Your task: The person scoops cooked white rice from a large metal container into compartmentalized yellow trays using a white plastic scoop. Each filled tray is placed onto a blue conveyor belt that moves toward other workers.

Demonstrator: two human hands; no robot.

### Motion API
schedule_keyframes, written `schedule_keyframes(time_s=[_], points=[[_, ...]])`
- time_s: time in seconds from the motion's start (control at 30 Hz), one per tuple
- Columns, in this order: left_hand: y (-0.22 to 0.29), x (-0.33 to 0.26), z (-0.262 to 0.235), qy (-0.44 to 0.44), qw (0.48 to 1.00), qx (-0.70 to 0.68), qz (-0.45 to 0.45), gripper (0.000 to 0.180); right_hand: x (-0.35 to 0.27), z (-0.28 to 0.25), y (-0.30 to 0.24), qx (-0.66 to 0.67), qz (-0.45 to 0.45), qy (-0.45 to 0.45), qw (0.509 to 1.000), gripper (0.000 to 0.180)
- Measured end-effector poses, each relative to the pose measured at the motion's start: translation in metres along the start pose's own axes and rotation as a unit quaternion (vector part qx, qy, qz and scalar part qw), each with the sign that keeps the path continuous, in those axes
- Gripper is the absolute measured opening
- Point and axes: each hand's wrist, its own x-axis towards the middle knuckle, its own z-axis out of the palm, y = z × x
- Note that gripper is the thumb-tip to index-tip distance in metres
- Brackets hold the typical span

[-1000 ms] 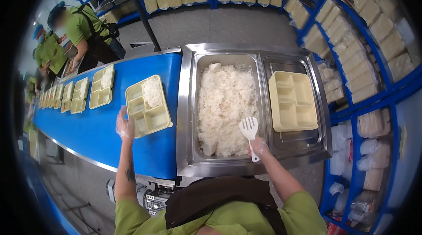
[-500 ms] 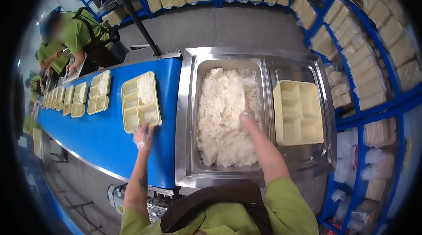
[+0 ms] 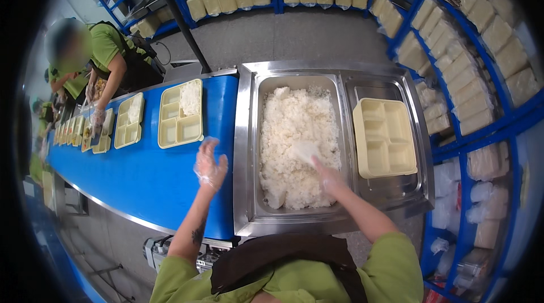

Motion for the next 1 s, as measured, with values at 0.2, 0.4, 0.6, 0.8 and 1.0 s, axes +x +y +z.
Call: schedule_keyframes(time_s=[0.2,0.4,0.6,0.8,1.0], points=[[0.092,-0.019,0.007,-0.163,0.981,-0.068,0.083,0.038,0.048,-0.015,-0.049,0.120,0.055,0.029,0.991,0.062],[0.133,-0.031,0.043,-0.278,0.936,-0.097,0.196,0.035,-0.007,0.050,-0.006,-0.012,-0.080,0.043,0.996,0.059],[0.239,-0.030,0.088,-0.398,0.834,-0.116,0.365,0.061,-0.043,0.060,0.079,0.152,-0.118,0.097,0.976,0.038],[0.295,-0.059,0.156,-0.375,0.837,-0.024,0.397,0.031,-0.003,0.044,0.050,0.470,0.017,-0.066,0.880,0.027],[0.304,-0.051,0.163,-0.313,0.837,-0.010,0.449,0.012,0.056,0.048,0.012,0.560,0.040,-0.115,0.820,0.019]])
